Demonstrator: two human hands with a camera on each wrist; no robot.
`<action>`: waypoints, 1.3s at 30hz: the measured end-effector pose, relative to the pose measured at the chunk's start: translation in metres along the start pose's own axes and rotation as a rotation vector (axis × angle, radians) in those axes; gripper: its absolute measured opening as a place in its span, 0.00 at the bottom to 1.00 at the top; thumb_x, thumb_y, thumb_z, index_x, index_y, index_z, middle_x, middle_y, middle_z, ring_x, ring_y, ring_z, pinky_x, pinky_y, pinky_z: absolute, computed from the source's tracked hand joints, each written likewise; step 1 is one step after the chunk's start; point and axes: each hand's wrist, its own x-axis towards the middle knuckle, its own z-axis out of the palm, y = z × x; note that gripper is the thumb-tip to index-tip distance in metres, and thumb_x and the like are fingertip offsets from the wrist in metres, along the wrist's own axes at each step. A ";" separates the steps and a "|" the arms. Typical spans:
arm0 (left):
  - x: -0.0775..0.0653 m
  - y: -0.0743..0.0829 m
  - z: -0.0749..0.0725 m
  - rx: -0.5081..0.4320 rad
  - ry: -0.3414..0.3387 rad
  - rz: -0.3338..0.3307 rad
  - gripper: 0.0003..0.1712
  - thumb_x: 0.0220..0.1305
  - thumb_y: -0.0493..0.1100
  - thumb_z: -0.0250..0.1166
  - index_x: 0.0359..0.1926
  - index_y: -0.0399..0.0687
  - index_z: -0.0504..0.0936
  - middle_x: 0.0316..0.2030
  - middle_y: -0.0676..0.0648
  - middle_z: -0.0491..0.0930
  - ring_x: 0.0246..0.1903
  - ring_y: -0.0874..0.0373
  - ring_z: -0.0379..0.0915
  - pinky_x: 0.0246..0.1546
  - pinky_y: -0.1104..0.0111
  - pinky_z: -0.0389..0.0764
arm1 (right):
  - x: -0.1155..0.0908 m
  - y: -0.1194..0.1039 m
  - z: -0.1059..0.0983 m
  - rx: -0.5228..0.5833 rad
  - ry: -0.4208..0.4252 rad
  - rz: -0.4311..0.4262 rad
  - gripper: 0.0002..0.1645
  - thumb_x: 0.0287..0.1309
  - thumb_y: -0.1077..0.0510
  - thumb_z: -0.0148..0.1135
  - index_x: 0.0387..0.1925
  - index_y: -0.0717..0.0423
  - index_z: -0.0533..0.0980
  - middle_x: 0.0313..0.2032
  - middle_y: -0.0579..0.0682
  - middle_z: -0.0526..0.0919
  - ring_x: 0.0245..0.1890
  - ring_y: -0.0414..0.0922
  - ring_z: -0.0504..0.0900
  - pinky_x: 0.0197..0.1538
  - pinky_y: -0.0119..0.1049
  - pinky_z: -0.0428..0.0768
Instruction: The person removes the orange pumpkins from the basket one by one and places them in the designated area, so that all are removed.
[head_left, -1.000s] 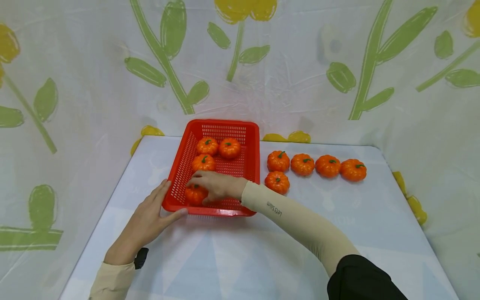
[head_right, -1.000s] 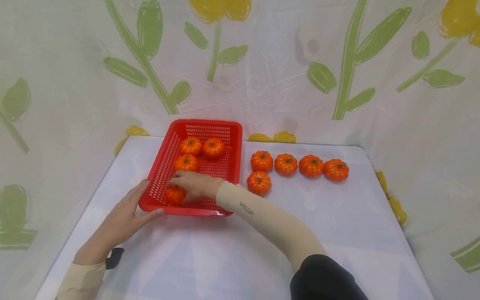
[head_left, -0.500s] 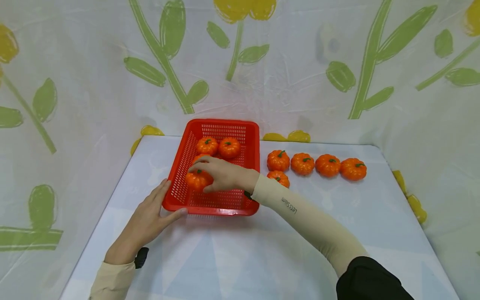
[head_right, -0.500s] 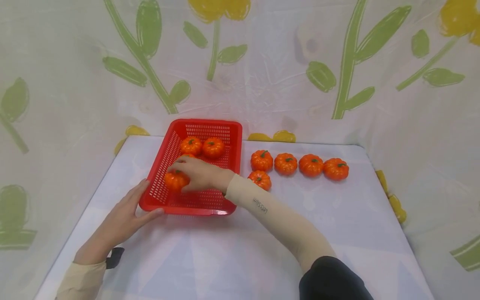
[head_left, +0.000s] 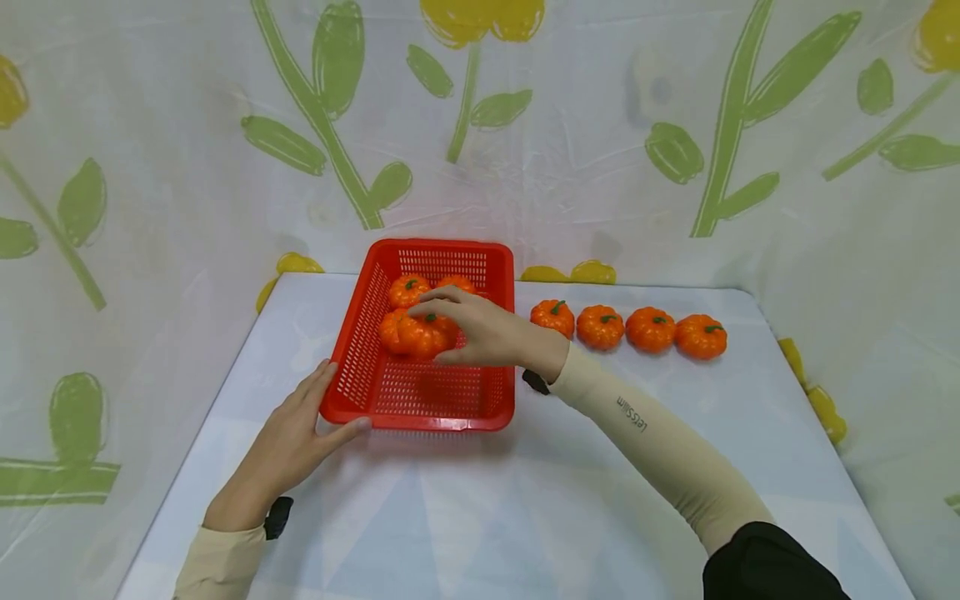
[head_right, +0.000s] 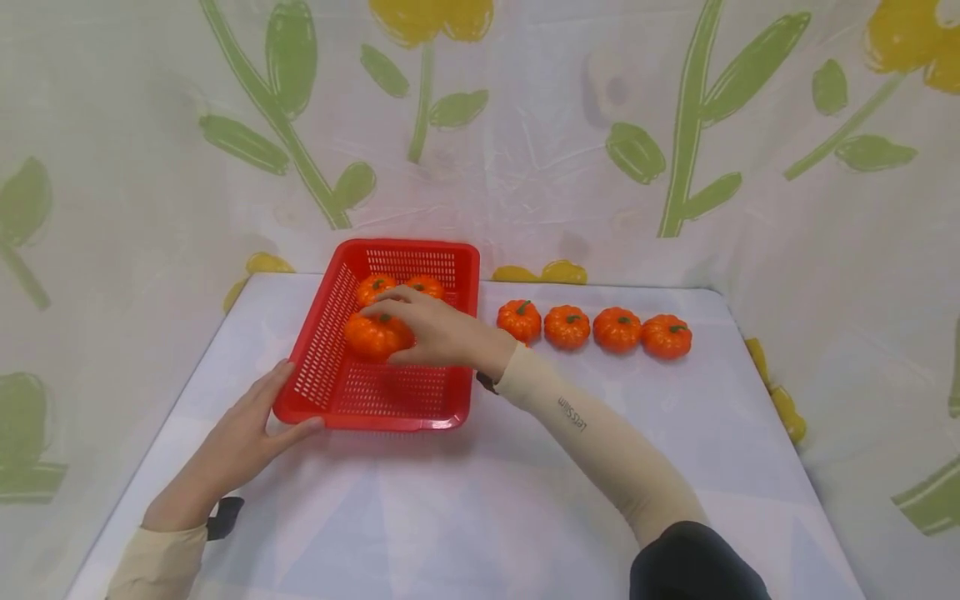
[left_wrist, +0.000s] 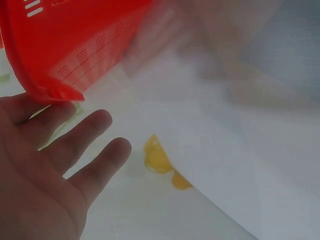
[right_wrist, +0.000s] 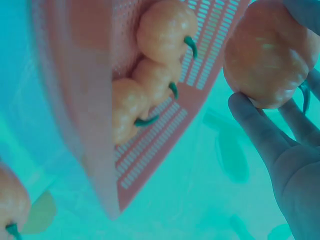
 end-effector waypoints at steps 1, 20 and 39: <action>0.000 0.000 0.000 0.000 -0.001 -0.002 0.64 0.59 0.77 0.62 0.82 0.49 0.44 0.80 0.40 0.45 0.73 0.32 0.50 0.64 0.31 0.60 | -0.004 0.001 -0.002 0.004 0.015 0.002 0.40 0.57 0.53 0.76 0.70 0.44 0.71 0.70 0.47 0.65 0.68 0.43 0.65 0.61 0.35 0.76; 0.000 0.001 -0.002 0.009 -0.010 -0.013 0.65 0.59 0.76 0.62 0.82 0.49 0.42 0.80 0.39 0.45 0.73 0.32 0.49 0.64 0.31 0.60 | -0.090 0.032 -0.041 -0.010 0.242 -0.017 0.42 0.55 0.55 0.77 0.71 0.47 0.70 0.70 0.52 0.67 0.68 0.49 0.69 0.62 0.45 0.78; 0.000 0.001 -0.001 0.011 -0.008 -0.011 0.63 0.60 0.75 0.62 0.82 0.50 0.43 0.80 0.39 0.45 0.73 0.31 0.50 0.64 0.30 0.60 | -0.176 0.073 -0.029 -0.033 0.290 0.238 0.44 0.54 0.56 0.79 0.71 0.46 0.70 0.70 0.53 0.66 0.67 0.53 0.69 0.61 0.57 0.78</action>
